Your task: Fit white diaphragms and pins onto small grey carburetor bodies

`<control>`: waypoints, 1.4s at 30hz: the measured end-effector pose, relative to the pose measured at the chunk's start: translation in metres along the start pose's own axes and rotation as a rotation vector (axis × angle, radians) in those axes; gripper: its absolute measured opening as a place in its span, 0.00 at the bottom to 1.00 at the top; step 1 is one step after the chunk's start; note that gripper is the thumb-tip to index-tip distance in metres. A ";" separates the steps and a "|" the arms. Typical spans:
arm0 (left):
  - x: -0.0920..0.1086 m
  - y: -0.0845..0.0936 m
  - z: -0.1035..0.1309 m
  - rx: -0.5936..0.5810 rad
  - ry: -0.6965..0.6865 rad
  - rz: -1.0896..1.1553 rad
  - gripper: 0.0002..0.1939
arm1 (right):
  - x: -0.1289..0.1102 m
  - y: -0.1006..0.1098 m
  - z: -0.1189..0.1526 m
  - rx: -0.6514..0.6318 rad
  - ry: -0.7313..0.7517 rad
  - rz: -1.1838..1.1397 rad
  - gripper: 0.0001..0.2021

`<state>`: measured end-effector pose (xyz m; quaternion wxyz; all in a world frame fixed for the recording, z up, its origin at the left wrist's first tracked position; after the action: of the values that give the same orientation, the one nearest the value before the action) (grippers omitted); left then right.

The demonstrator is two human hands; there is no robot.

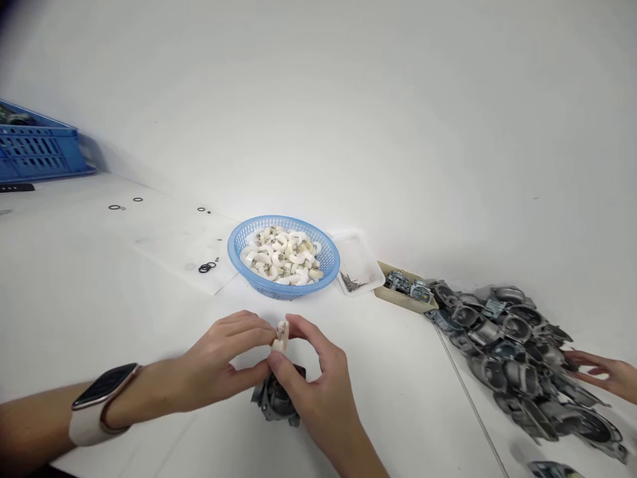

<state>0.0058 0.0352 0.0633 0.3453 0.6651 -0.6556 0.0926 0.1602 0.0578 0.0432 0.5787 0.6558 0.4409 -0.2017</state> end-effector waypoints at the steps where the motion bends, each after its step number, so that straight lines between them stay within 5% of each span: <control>1: 0.004 0.000 0.001 0.003 -0.050 -0.019 0.10 | 0.000 0.002 -0.001 -0.001 0.023 0.003 0.21; 6: -0.002 0.009 -0.002 0.049 0.007 -0.040 0.12 | -0.022 0.033 -0.004 0.079 0.265 0.210 0.18; 11: -0.014 0.019 -0.002 0.065 0.077 -0.019 0.08 | -0.040 0.027 0.003 -0.215 0.457 0.509 0.22; 13: -0.017 0.014 -0.003 -0.036 0.093 0.010 0.09 | -0.041 0.020 0.006 -0.291 0.464 0.518 0.22; 18: -0.020 -0.014 0.002 -0.496 0.160 -0.091 0.28 | -0.033 0.006 0.010 -0.401 0.412 0.554 0.17; 25: -0.035 -0.023 0.009 -0.607 0.195 -0.254 0.32 | -0.022 0.003 0.006 -0.478 0.294 0.579 0.14; 28: -0.039 -0.023 0.011 -0.617 0.187 -0.275 0.32 | -0.016 0.003 0.006 -0.508 0.250 0.546 0.25; 33: -0.045 -0.016 0.007 -0.611 0.211 -0.267 0.34 | -0.005 0.010 0.005 -0.464 0.220 0.554 0.42; 37: -0.058 -0.007 0.007 -0.614 0.284 -0.297 0.33 | 0.004 0.021 -0.003 -0.399 0.167 0.475 0.34; 42: -0.060 0.002 0.005 -0.545 0.339 -0.222 0.12 | 0.020 0.060 -0.022 -0.074 0.118 0.375 0.24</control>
<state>-0.0047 0.0809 0.0258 0.6226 0.5906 -0.5132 -0.0148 0.2142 0.0885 0.0675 0.6029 0.7155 0.3511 -0.0351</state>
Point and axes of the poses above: each hand's wrist, its own z-axis away from the middle knuckle, its own y-axis out of the back of the hand, x = y × z, the point moved 8 cm from there along -z, towards the middle knuckle, and after that the axes turned 13 degrees about z, right-handed, at the moved point
